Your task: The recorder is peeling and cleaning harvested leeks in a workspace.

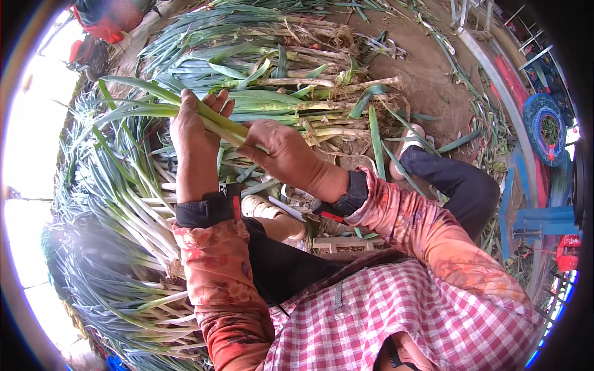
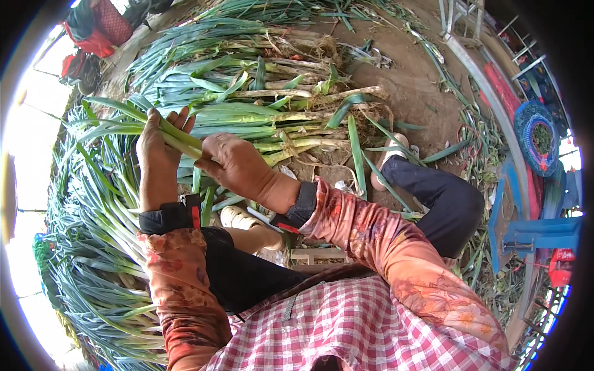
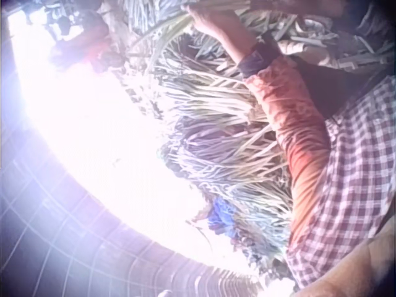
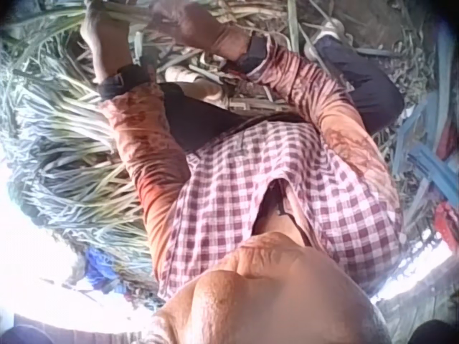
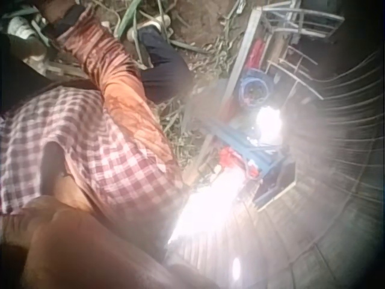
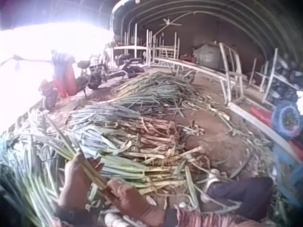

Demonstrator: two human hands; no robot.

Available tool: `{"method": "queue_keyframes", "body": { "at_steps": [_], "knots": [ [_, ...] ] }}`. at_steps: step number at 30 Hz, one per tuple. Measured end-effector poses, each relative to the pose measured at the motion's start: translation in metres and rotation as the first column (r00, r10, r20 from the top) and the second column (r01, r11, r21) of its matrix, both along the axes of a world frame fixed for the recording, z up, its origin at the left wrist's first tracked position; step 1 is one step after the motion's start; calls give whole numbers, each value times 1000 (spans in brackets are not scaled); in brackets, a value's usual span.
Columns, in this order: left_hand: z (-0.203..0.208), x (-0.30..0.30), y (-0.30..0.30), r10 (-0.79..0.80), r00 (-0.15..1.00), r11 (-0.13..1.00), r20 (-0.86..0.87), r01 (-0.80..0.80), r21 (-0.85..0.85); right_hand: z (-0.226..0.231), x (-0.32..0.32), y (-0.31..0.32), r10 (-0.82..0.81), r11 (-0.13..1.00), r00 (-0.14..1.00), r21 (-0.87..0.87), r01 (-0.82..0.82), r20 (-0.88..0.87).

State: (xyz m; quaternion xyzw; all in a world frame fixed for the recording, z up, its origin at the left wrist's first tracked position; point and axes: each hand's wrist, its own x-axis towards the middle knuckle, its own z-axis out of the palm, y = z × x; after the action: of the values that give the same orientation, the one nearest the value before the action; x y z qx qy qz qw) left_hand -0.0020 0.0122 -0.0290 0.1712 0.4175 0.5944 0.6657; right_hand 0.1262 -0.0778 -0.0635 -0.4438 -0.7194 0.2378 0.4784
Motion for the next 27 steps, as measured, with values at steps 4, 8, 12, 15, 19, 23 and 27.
{"method": "queue_keyframes", "body": {
  "at_steps": [4, 8, 12, 15, 19, 23, 27],
  "knots": [
    [-4, 4, 3, 10, 1000, 1000, -21, -9, 21, 1, 7, -5, -140, 907, 990, 402, 121, 19],
    [-7, -4, 11, 106, 994, 994, -39, -105, 17, 4, 28, -55, 144, 988, 972, -35, -152, -184],
    [-11, -19, 16, 188, 980, 982, -61, -187, 23, 17, 64, -92, 41, 982, 999, -182, -47, -33],
    [-13, -26, 21, 242, 968, 970, -70, -241, 26, 0, 96, -117, -18, 966, 997, -257, 36, 75],
    [-14, -35, 22, 234, 971, 972, -47, -234, 24, -20, 137, -148, -87, 914, 951, -357, 195, 296],
    [-8, -32, 18, 212, 976, 977, -42, -211, 29, -52, 168, -159, -47, 907, 881, -349, 235, 471],
    [-12, -56, 23, 174, 985, 980, -1, -173, 96, -103, 215, -180, 186, 643, 683, -614, 459, 706]
  ]
}}
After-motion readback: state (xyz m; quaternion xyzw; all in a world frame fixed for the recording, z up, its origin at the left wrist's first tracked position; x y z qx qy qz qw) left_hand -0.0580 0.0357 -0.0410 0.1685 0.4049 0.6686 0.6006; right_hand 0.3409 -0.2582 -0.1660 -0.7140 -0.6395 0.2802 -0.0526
